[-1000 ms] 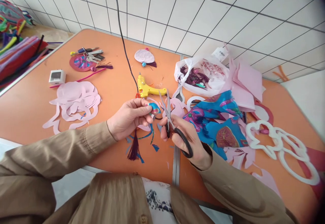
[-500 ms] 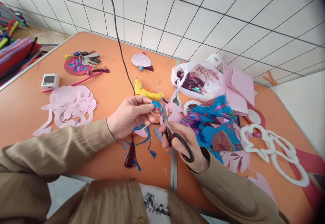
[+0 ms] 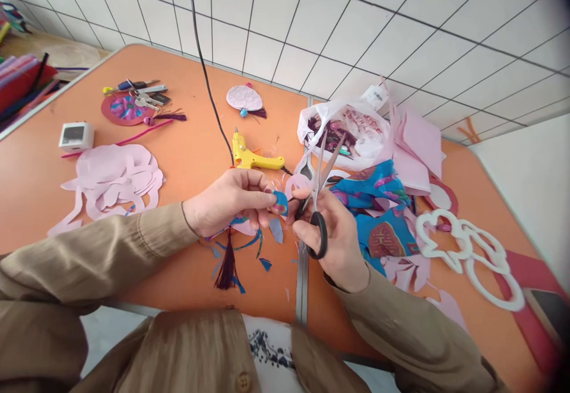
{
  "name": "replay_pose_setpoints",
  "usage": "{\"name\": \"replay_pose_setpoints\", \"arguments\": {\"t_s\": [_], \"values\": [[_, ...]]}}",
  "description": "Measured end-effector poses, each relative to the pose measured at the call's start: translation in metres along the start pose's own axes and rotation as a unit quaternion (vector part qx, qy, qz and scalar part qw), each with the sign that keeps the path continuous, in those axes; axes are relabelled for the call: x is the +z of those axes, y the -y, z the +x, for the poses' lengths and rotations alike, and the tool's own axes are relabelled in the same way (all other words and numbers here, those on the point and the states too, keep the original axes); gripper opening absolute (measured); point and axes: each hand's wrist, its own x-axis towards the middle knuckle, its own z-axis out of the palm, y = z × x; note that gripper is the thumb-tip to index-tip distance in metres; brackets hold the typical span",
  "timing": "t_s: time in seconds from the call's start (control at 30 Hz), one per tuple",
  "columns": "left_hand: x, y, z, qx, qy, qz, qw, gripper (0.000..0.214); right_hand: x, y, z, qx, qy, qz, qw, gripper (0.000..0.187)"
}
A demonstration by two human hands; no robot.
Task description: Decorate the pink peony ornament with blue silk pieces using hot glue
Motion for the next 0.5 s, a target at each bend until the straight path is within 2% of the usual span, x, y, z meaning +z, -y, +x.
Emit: {"name": "replay_pose_setpoints", "arguments": {"t_s": [0.1, 0.23, 0.37, 0.5], "values": [[0.004, 0.001, 0.000, -0.023, 0.014, 0.054, 0.998, 0.011, 0.005, 0.003, 0.004, 0.009, -0.004, 0.009, 1.000, 0.036], [0.009, 0.004, 0.001, -0.023, 0.028, 0.097, 0.995, 0.012, 0.007, 0.003, 0.005, 0.038, -0.024, 0.016, 0.999, 0.033], [0.011, 0.012, 0.001, -0.020, 0.027, 0.043, 0.999, 0.023, 0.008, 0.003, 0.006, 0.037, -0.060, 0.022, 0.997, 0.031], [0.011, 0.021, 0.002, -0.018, -0.022, -0.010, 1.000, 0.031, 0.011, 0.005, 0.007, 0.043, -0.068, 0.022, 0.997, 0.034]]}}
